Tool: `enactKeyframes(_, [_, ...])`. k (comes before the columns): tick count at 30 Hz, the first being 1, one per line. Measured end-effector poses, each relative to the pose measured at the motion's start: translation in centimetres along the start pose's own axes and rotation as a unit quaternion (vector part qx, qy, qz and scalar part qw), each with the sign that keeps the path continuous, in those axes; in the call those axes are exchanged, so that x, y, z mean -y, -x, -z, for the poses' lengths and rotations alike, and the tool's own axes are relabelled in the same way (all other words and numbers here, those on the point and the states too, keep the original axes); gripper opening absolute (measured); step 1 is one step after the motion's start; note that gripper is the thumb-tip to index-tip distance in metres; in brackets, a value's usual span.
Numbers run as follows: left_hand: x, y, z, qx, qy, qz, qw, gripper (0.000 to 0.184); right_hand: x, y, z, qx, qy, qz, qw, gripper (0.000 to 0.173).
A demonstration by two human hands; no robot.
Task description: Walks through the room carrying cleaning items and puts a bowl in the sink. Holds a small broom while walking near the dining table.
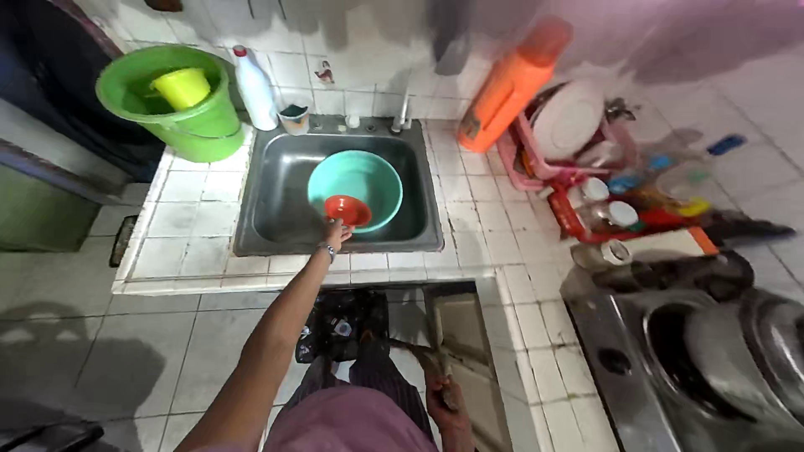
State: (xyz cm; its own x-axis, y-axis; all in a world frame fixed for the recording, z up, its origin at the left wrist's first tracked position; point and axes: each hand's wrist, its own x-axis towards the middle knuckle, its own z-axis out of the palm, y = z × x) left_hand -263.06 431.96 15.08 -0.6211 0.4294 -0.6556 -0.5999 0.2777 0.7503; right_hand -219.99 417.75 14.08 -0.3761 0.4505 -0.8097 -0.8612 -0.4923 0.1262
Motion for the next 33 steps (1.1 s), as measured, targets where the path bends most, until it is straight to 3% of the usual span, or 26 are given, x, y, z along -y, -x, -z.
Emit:
enactKeyframes(6, [-1.1,-3.2,-2.7,-0.032,-0.054,0.064,0.996,0.043,1.5,-4.0,-3.7,-0.045,0.112,-0.131,0.984,0.043])
enactKeyframes(11, [-0.8,-4.1,-2.1,-0.012,-0.049,0.082,0.995,0.046,1.5,-5.7,-6.0,-0.062,0.157,-0.174,0.970,0.049])
enactKeyframes(16, [-0.1,2.5,1.9,0.085,0.004,-0.041,0.995,0.047,0.3,-6.7,-6.9,-0.071,0.232,-0.242,0.940,0.043])
enactKeyframes(20, [4.1,10.3,10.3,0.121,0.104,-0.068,0.985,0.041,-3.3,-6.5,-6.6,-0.086,0.368,-0.251,0.891,0.044])
enactKeyframes(23, [12.6,16.0,19.0,0.045,0.145,-0.026,0.988,0.045,-6.9,-5.3,-5.2,-0.091,0.445,-0.246,0.856,0.046])
enactKeyframes(27, [30.4,25.0,32.1,-0.193,0.148,0.078,0.967,0.043,-12.3,-0.5,-2.8,-0.057,0.508,-0.259,0.820,0.046])
enactKeyframes(30, [46.0,35.9,39.7,-0.378,0.126,0.205,0.894,0.042,-15.6,2.8,-0.2,-0.047,0.537,-0.276,0.796,0.045])
enactKeyframes(33, [55.4,47.8,42.9,-0.512,0.230,0.310,0.767,0.041,-19.0,5.8,2.9,-0.045,0.573,-0.314,0.756,0.041])
